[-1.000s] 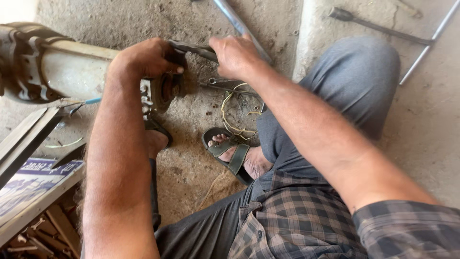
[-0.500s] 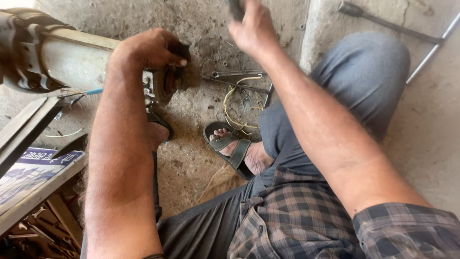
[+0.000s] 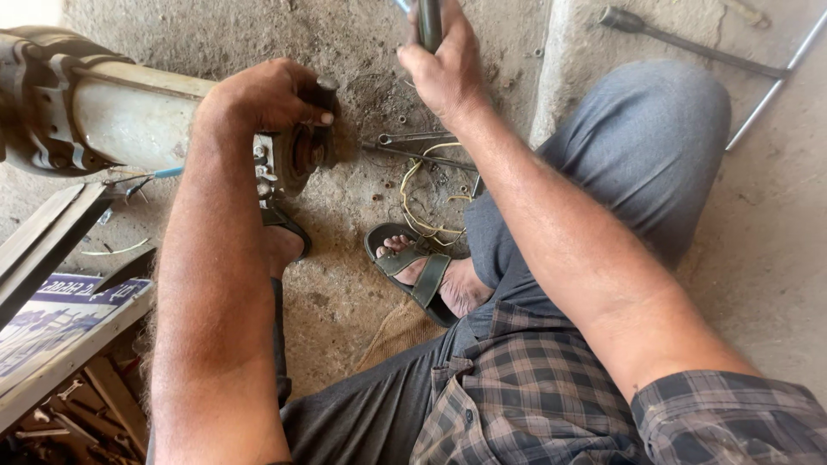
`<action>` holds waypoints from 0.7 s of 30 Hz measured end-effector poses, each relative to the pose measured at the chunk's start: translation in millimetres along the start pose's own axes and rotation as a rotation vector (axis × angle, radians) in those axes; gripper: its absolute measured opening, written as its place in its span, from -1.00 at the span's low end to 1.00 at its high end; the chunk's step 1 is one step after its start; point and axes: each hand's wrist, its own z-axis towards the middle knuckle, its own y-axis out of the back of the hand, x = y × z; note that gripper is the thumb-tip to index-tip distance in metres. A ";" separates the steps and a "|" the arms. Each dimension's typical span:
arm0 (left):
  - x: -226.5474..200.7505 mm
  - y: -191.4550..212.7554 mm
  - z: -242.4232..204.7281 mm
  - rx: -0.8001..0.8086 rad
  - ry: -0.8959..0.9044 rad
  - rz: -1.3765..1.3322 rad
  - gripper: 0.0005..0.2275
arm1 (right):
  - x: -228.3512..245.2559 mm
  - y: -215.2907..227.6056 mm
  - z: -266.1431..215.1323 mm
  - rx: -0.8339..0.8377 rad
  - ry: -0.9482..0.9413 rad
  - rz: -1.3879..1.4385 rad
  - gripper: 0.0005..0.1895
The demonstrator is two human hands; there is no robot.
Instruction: The person sits on the floor and uses a hammer and metal bar to strike a component on the end of an electric motor. They repeatedly reposition the bar and strike it to loosen or adjust the part.
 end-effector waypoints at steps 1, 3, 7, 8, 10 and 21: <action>-0.1 -1.4 -3.1 -0.005 0.022 -0.022 -0.61 | 4.4 -1.2 -6.5 0.055 0.000 -0.112 -0.64; -3.4 -2.3 -8.4 0.039 0.040 -0.042 -0.63 | 13.5 1.1 -21.1 0.274 -0.095 -0.412 -0.60; -8.1 7.6 -10.4 0.092 0.077 -0.092 -0.67 | 27.6 17.4 -18.1 0.378 -0.032 -0.615 -0.64; -4.0 8.1 -11.0 0.072 0.074 -0.076 -0.66 | 27.9 16.2 -12.9 0.273 0.089 -0.522 -0.71; -3.5 -1.8 -8.6 0.072 0.045 -0.038 -0.64 | 22.4 16.6 -14.2 0.088 0.004 -0.049 -0.75; 7.6 -0.6 -2.4 0.035 0.020 -0.043 -0.65 | 10.7 2.8 -12.2 0.087 0.065 -0.219 -0.81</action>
